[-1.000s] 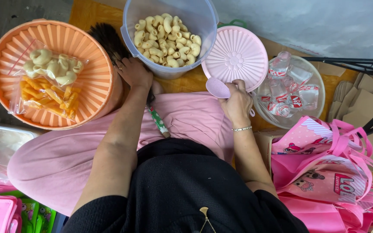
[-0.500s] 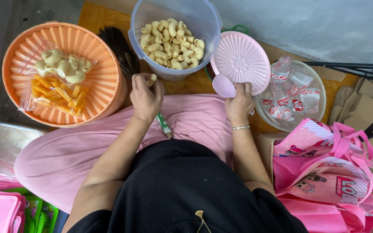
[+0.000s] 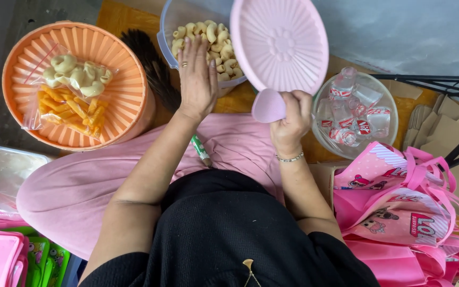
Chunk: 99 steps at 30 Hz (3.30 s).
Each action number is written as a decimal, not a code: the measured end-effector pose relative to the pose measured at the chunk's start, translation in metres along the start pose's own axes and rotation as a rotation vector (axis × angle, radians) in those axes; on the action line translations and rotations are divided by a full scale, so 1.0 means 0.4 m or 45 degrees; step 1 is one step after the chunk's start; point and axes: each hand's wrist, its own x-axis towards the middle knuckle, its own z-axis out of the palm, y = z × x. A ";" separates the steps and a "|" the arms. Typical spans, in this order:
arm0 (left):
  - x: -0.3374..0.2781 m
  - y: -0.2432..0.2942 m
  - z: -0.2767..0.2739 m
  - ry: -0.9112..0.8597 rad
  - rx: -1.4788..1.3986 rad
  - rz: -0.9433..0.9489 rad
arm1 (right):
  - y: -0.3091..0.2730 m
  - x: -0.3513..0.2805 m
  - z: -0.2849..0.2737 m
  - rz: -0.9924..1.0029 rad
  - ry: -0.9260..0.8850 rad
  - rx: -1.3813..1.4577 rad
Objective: The person is portioning snacks into small plastic bags and then placing those bags into larger pink gift bags.
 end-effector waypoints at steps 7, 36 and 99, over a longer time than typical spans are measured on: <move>0.044 -0.066 -0.049 0.248 -0.279 -0.283 | -0.013 -0.022 0.124 -0.088 -0.393 0.245; 0.073 -0.124 -0.048 -0.118 -0.021 -0.696 | 0.013 0.055 0.104 0.102 -0.971 0.225; -0.474 -0.156 -0.773 0.872 0.343 -0.333 | 0.079 -0.271 0.217 0.114 -0.639 0.455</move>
